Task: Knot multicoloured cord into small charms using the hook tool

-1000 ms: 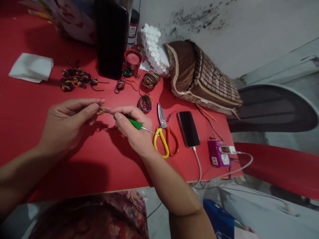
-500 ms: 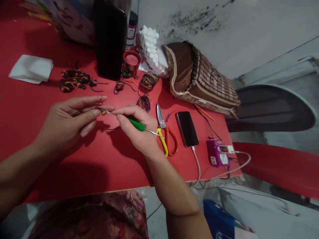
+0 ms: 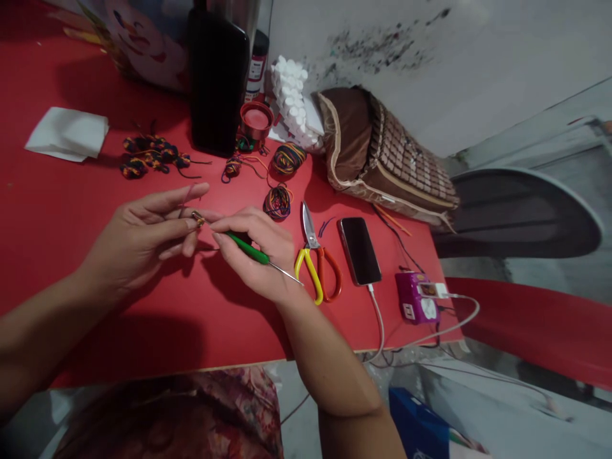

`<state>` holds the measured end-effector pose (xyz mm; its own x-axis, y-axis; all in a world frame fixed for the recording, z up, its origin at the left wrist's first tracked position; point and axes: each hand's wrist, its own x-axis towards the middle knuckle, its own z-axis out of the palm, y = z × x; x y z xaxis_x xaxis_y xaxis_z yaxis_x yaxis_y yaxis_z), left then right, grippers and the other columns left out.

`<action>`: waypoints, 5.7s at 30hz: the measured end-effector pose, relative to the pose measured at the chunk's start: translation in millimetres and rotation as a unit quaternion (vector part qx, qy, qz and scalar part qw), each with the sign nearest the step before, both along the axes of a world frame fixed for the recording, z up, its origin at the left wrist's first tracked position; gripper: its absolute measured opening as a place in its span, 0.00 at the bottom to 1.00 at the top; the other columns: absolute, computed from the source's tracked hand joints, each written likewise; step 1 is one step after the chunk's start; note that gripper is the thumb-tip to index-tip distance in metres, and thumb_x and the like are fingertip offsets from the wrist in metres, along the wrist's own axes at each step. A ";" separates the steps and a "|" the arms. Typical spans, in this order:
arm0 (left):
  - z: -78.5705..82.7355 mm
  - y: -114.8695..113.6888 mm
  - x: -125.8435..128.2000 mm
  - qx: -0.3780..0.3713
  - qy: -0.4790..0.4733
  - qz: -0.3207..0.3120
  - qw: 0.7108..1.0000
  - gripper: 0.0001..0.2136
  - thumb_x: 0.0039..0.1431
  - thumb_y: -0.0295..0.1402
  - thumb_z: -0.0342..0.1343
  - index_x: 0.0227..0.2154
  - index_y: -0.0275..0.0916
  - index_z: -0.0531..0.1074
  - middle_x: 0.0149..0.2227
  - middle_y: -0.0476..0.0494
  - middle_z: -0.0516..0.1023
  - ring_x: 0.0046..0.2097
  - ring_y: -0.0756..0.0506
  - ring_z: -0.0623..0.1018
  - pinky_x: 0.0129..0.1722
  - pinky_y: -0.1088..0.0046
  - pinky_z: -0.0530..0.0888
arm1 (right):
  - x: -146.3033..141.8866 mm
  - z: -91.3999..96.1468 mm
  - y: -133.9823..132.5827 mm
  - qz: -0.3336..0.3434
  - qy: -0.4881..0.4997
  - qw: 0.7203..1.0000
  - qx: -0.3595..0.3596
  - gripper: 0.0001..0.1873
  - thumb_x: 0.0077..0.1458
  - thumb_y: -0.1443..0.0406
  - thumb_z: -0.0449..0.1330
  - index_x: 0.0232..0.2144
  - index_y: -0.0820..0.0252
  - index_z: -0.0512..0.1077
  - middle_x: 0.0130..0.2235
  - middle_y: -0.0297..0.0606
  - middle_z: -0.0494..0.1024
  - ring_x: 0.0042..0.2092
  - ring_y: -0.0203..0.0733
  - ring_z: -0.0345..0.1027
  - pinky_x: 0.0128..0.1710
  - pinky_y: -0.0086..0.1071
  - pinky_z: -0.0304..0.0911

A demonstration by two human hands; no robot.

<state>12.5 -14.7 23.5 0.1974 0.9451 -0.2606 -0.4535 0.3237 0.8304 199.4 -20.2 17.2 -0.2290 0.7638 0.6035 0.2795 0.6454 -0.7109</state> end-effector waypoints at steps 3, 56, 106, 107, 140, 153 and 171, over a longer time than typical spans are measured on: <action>-1.1 -1.2 -0.1 0.004 0.005 -0.002 1.000 0.23 0.53 0.23 0.68 0.53 0.44 0.84 0.27 0.51 0.83 0.19 0.55 0.72 0.31 0.74 0.82 | 1.5 -0.3 1.2 0.002 0.001 1.000 0.003 0.10 0.61 0.74 0.65 0.39 0.53 0.80 0.36 0.34 0.84 0.37 0.38 0.77 0.38 0.34 0.72; 1.1 -6.4 2.5 -0.074 -0.142 -0.055 0.986 0.22 0.42 0.22 0.64 0.43 0.39 0.87 0.41 0.42 0.82 0.32 0.52 0.73 0.27 0.80 0.72 | 1.9 -18.2 5.6 0.027 0.107 0.986 -0.122 0.07 0.65 0.60 0.66 0.42 0.48 0.85 0.42 0.36 0.88 0.46 0.43 0.82 0.49 0.41 0.80; 10.0 -7.2 0.9 0.012 0.095 -0.017 0.995 0.36 0.48 0.33 0.78 0.62 0.42 0.77 0.31 0.51 0.84 0.34 0.51 0.81 0.41 0.77 0.78 | -6.7 -8.3 1.3 -0.023 0.039 0.999 -0.014 0.10 0.64 0.70 0.66 0.43 0.51 0.84 0.40 0.35 0.88 0.43 0.40 0.82 0.46 0.36 0.79; 10.7 -7.4 0.0 0.007 0.101 -0.022 0.995 0.36 0.48 0.33 0.78 0.63 0.42 0.77 0.31 0.51 0.84 0.34 0.51 0.81 0.40 0.76 0.78 | -5.4 -7.9 1.2 -0.025 0.024 0.999 -0.002 0.10 0.64 0.71 0.65 0.43 0.52 0.84 0.41 0.36 0.88 0.43 0.40 0.82 0.45 0.37 0.79; -5.4 -7.5 4.9 0.066 0.068 0.041 0.995 0.32 0.54 0.33 0.74 0.64 0.50 0.76 0.29 0.53 0.81 0.32 0.50 0.77 0.37 0.75 0.78 | -8.8 -12.0 -0.1 0.010 0.099 0.993 -0.059 0.10 0.66 0.66 0.65 0.47 0.48 0.83 0.40 0.35 0.83 0.44 0.40 0.77 0.46 0.39 0.76; -3.0 -9.5 5.9 0.062 0.071 -0.006 0.995 0.33 0.51 0.29 0.75 0.62 0.48 0.78 0.30 0.51 0.83 0.35 0.50 0.78 0.41 0.75 0.77 | -3.9 -10.5 2.3 0.002 0.068 0.997 -0.030 0.09 0.63 0.68 0.67 0.44 0.49 0.83 0.42 0.36 0.87 0.45 0.42 0.81 0.47 0.40 0.78; 6.9 -5.1 -4.5 0.095 0.133 -0.035 0.986 0.29 0.50 0.29 0.75 0.57 0.42 0.81 0.40 0.45 0.80 0.39 0.49 0.78 0.42 0.73 0.79 | 3.4 -3.2 10.5 0.060 -0.016 0.996 0.060 0.13 0.60 0.72 0.68 0.46 0.52 0.83 0.39 0.37 0.87 0.41 0.43 0.81 0.46 0.43 0.73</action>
